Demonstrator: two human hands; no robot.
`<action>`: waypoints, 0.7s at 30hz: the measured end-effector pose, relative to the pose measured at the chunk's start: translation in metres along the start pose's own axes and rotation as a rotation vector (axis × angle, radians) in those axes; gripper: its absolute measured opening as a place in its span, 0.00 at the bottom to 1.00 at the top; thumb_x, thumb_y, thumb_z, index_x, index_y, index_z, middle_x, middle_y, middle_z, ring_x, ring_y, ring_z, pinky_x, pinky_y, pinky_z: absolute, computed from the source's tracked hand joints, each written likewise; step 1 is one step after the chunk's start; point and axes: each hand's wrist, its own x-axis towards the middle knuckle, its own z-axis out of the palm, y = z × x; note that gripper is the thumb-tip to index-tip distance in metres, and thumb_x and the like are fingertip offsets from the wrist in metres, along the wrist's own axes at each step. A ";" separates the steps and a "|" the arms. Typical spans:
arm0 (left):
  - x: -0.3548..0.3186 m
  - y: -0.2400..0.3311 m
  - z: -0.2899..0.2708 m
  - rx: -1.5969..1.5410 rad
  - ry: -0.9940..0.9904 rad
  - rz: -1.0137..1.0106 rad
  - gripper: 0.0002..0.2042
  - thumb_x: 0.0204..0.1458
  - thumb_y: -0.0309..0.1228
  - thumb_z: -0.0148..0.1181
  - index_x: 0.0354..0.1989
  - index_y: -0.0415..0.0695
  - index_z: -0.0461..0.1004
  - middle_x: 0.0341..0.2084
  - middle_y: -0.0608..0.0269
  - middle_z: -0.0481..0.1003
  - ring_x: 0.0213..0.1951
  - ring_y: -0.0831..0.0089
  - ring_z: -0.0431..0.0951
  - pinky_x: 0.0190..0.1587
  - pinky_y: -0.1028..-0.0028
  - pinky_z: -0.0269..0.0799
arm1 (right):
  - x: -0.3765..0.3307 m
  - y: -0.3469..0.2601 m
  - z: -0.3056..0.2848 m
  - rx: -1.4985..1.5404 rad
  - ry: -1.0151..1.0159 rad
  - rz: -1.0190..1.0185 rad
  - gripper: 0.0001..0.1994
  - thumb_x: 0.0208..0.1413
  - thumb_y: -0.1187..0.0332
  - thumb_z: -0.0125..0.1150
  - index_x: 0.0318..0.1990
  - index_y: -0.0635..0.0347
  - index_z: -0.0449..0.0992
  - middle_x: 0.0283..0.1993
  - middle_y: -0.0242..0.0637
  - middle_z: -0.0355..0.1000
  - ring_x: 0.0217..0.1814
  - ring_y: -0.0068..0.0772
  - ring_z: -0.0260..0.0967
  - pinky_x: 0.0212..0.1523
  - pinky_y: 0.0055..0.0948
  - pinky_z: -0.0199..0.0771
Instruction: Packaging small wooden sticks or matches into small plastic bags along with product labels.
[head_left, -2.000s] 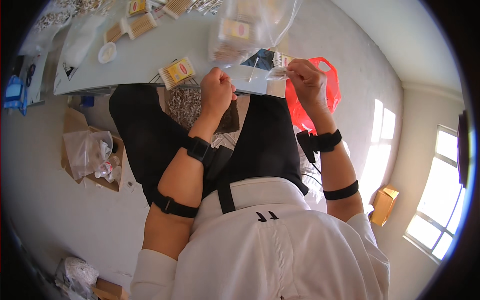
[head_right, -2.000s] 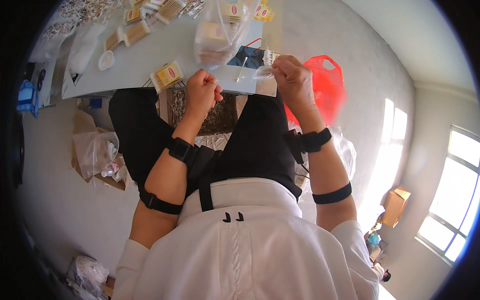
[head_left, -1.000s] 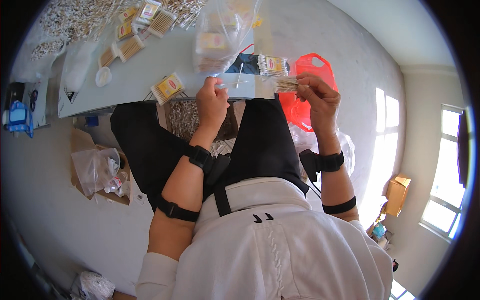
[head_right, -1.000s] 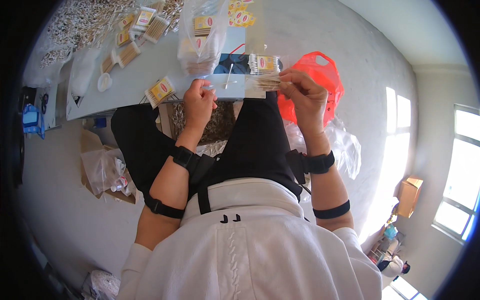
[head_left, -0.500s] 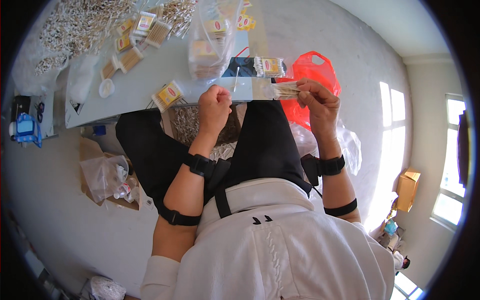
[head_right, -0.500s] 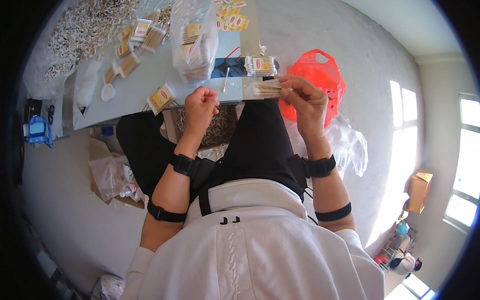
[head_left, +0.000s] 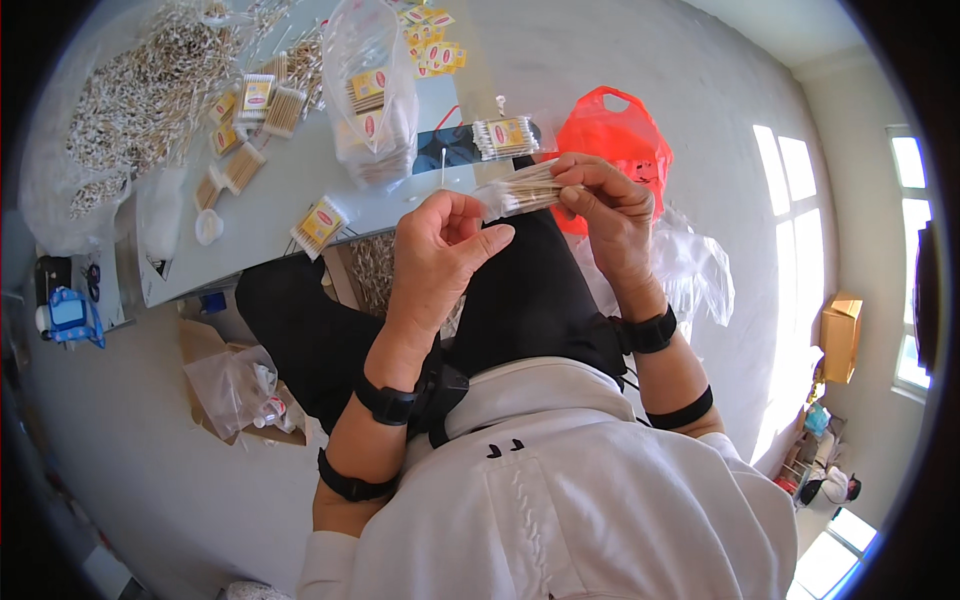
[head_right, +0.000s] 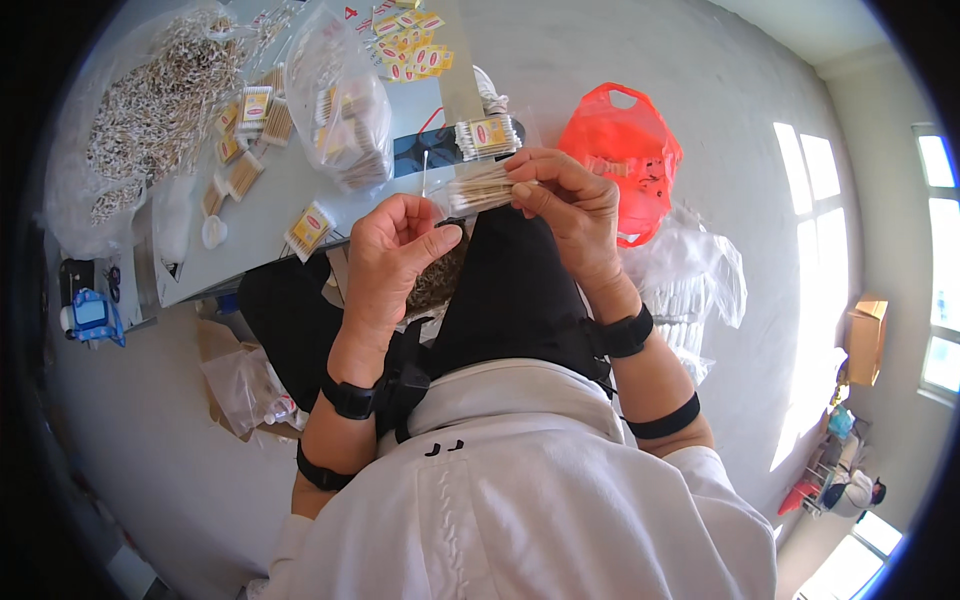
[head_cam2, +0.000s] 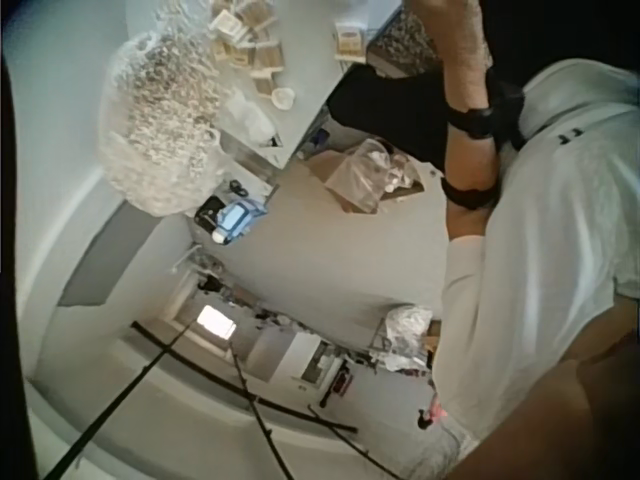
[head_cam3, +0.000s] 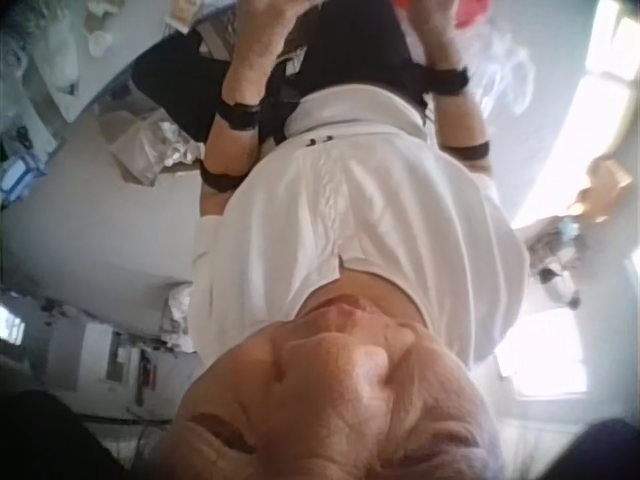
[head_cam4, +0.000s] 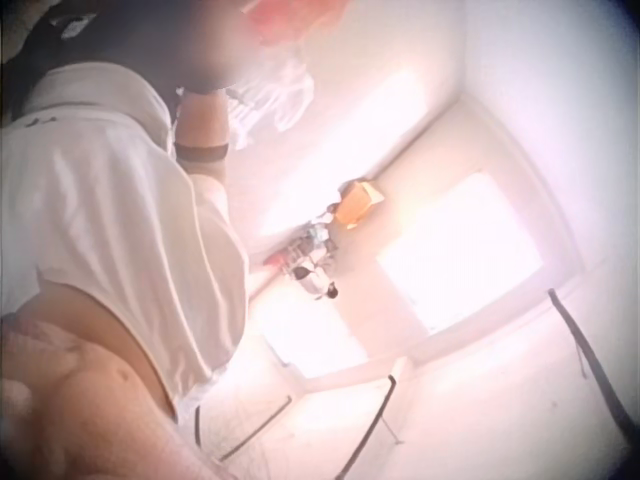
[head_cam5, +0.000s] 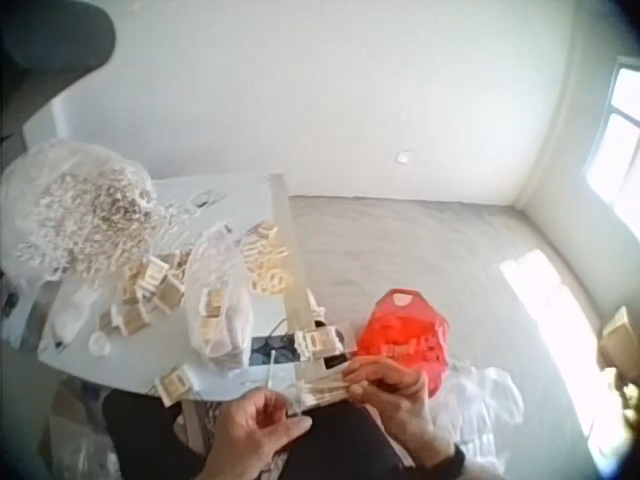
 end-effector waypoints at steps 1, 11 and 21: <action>0.000 0.000 0.001 -0.024 0.017 -0.041 0.10 0.40 0.25 0.68 0.29 0.38 0.72 0.18 0.73 0.66 0.23 0.86 0.63 0.26 0.86 0.61 | -0.001 -0.001 0.001 -0.037 -0.002 -0.011 0.05 0.50 0.81 0.58 0.35 0.66 0.75 0.42 0.36 0.72 0.32 0.17 0.67 0.32 0.15 0.69; -0.009 0.010 0.013 -0.334 0.109 -0.060 0.05 0.45 0.19 0.63 0.26 0.40 0.71 0.19 0.72 0.69 0.22 0.88 0.64 0.24 0.87 0.59 | -0.009 -0.013 0.010 -0.112 -0.063 -0.140 0.08 0.47 0.85 0.59 0.34 0.66 0.75 0.44 0.34 0.70 0.42 0.17 0.66 0.41 0.16 0.68; -0.009 0.007 0.011 0.084 0.158 0.439 0.05 0.43 0.18 0.62 0.27 0.39 0.71 0.28 0.70 0.68 0.27 0.85 0.65 0.32 0.85 0.62 | -0.017 -0.015 0.020 0.045 0.053 0.002 0.06 0.48 0.84 0.56 0.34 0.67 0.73 0.43 0.37 0.70 0.32 0.18 0.68 0.31 0.15 0.67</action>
